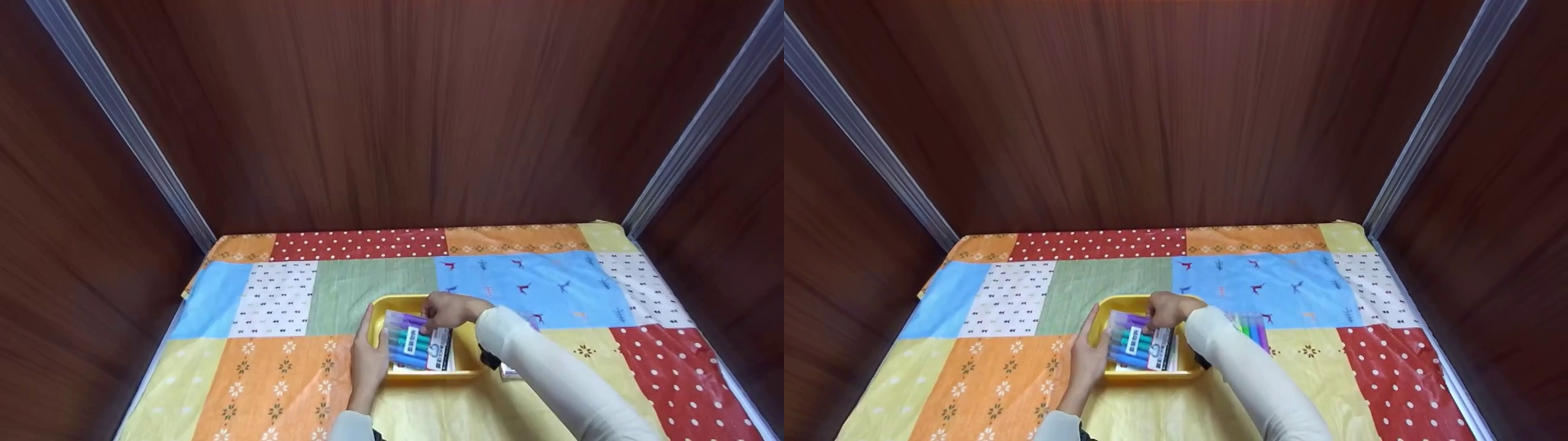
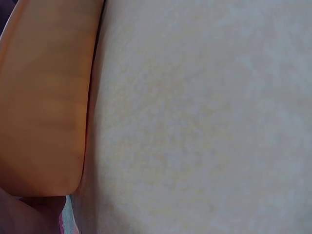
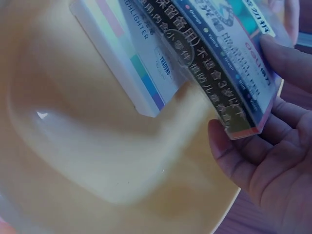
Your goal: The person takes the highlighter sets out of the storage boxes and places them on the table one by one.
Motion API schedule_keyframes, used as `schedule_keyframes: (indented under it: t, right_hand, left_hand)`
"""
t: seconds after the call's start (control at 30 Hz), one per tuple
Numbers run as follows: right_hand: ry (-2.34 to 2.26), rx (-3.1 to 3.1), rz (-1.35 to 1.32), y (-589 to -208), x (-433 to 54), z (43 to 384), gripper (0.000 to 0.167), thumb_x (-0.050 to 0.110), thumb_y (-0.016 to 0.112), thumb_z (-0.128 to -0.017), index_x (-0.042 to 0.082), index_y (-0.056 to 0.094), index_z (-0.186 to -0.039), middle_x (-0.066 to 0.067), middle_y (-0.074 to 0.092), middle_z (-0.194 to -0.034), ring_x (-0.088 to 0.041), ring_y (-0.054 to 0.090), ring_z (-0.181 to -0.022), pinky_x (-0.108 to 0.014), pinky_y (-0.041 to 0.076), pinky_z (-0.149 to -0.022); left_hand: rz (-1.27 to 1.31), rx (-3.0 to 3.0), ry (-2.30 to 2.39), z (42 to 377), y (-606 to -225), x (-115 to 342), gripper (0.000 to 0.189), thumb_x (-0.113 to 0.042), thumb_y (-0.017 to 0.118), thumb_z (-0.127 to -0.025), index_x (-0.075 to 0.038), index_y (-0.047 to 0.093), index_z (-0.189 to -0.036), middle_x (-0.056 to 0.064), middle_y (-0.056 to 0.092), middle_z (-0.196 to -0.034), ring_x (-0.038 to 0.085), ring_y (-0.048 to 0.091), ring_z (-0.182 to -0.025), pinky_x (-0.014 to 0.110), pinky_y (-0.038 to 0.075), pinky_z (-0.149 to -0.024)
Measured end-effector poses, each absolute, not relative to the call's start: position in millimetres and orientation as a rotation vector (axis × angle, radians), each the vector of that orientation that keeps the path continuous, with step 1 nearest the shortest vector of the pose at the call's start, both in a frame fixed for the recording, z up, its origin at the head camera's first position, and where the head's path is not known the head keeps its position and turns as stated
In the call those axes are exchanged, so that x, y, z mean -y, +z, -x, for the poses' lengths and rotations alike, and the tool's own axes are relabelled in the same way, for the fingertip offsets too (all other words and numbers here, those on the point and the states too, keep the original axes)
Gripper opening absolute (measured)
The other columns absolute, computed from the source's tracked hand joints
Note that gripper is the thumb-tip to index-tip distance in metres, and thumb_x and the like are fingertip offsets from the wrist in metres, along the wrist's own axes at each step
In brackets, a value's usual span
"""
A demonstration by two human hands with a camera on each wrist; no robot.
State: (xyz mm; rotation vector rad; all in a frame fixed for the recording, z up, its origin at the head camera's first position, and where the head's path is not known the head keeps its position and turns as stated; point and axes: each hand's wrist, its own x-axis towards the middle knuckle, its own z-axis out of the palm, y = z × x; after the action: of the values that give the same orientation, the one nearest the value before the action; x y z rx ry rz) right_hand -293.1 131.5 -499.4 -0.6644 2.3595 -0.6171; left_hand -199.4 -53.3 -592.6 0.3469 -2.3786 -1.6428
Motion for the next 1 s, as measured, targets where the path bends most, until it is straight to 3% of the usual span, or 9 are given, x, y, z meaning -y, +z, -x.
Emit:
schedule_keyframes:
  t: [0.23, 0.37, 0.47, 0.53, 0.6, 0.67, 0.77, 1.0]
  right_hand:
    - [-0.695, -2.346, 0.638, -495, -137, 294, 0.014, 0.024, 0.072, -0.093, 0.014, 0.066, -0.084, 0.003, 0.066, -0.076, -0.009, 0.058, -0.068, -0.023, 0.046, -0.061]
    - [-0.753, -2.369, 0.662, -490, -142, 295, 0.018, 0.021, 0.072, -0.093, 0.014, 0.063, -0.08, 0.005, 0.053, -0.068, -0.01, 0.045, -0.062, -0.024, 0.037, -0.056]
    - [-0.76, -2.393, 0.672, -487, -147, 296, 0.019, 0.021, 0.071, -0.093, 0.015, 0.062, -0.078, 0.006, 0.049, -0.066, -0.01, 0.041, -0.06, -0.025, 0.033, -0.054]
    - [-0.759, -2.4, 0.667, -485, -150, 296, 0.019, 0.022, 0.071, -0.094, 0.015, 0.062, -0.079, 0.005, 0.05, -0.067, -0.01, 0.043, -0.061, -0.025, 0.034, -0.055]
    - [-0.764, -2.407, 0.665, -484, -152, 296, 0.017, 0.022, 0.071, -0.094, 0.014, 0.064, -0.081, 0.005, 0.053, -0.069, -0.011, 0.045, -0.062, -0.025, 0.035, -0.056]
    - [-0.771, -2.419, 0.671, -482, -155, 297, 0.014, 0.022, 0.071, -0.094, 0.014, 0.065, -0.084, 0.004, 0.056, -0.072, -0.011, 0.047, -0.064, -0.026, 0.037, -0.057]
    - [-0.781, -2.433, 0.686, -480, -158, 296, 0.012, 0.021, 0.071, -0.094, 0.012, 0.067, -0.087, 0.003, 0.059, -0.074, -0.011, 0.049, -0.066, -0.025, 0.039, -0.059]
    - [-0.886, -2.468, 0.689, -475, -166, 292, 0.009, 0.019, 0.071, -0.093, 0.01, 0.07, -0.09, 0.002, 0.065, -0.078, -0.01, 0.052, -0.069, -0.024, 0.044, -0.062]
  left_hand:
    - [-0.35, 2.38, -1.628, 200, -592, 53, 0.062, -0.014, 0.059, -0.1, -0.028, 0.037, -0.156, 0.01, 0.042, -0.161, 0.035, 0.038, -0.149, 0.051, 0.034, -0.122]
    - [-0.352, 2.39, -1.62, 200, -592, 53, 0.063, -0.014, 0.059, -0.1, -0.03, 0.036, -0.157, 0.011, 0.041, -0.161, 0.035, 0.046, -0.144, 0.051, 0.038, -0.119]
    - [-0.352, 2.382, -1.622, 199, -591, 53, 0.066, -0.01, 0.06, -0.098, -0.031, 0.037, -0.156, 0.013, 0.041, -0.161, 0.037, 0.062, -0.12, 0.051, 0.049, -0.108]
    - [-0.352, 2.374, -1.627, 199, -591, 53, 0.069, -0.006, 0.061, -0.096, -0.03, 0.038, -0.156, 0.013, 0.041, -0.16, 0.037, 0.064, -0.106, 0.051, 0.052, -0.102]
    - [-0.366, 2.374, -1.637, 200, -591, 53, 0.07, -0.005, 0.061, -0.095, -0.031, 0.038, -0.156, 0.012, 0.041, -0.161, 0.036, 0.064, -0.109, 0.05, 0.051, -0.106]
    - [-0.368, 2.373, -1.648, 201, -591, 53, 0.07, -0.005, 0.061, -0.095, -0.03, 0.037, -0.156, 0.011, 0.04, -0.161, 0.038, 0.059, -0.125, 0.052, 0.046, -0.113]
    - [-0.374, 2.379, -1.653, 201, -591, 53, 0.07, -0.006, 0.061, -0.096, -0.03, 0.036, -0.157, 0.011, 0.04, -0.162, 0.035, 0.041, -0.147, 0.051, 0.034, -0.121]
    - [-0.345, 2.366, -1.625, 200, -592, 53, 0.068, -0.006, 0.06, -0.096, -0.029, 0.039, -0.156, 0.01, 0.043, -0.16, 0.038, 0.048, -0.14, 0.052, 0.043, -0.115]
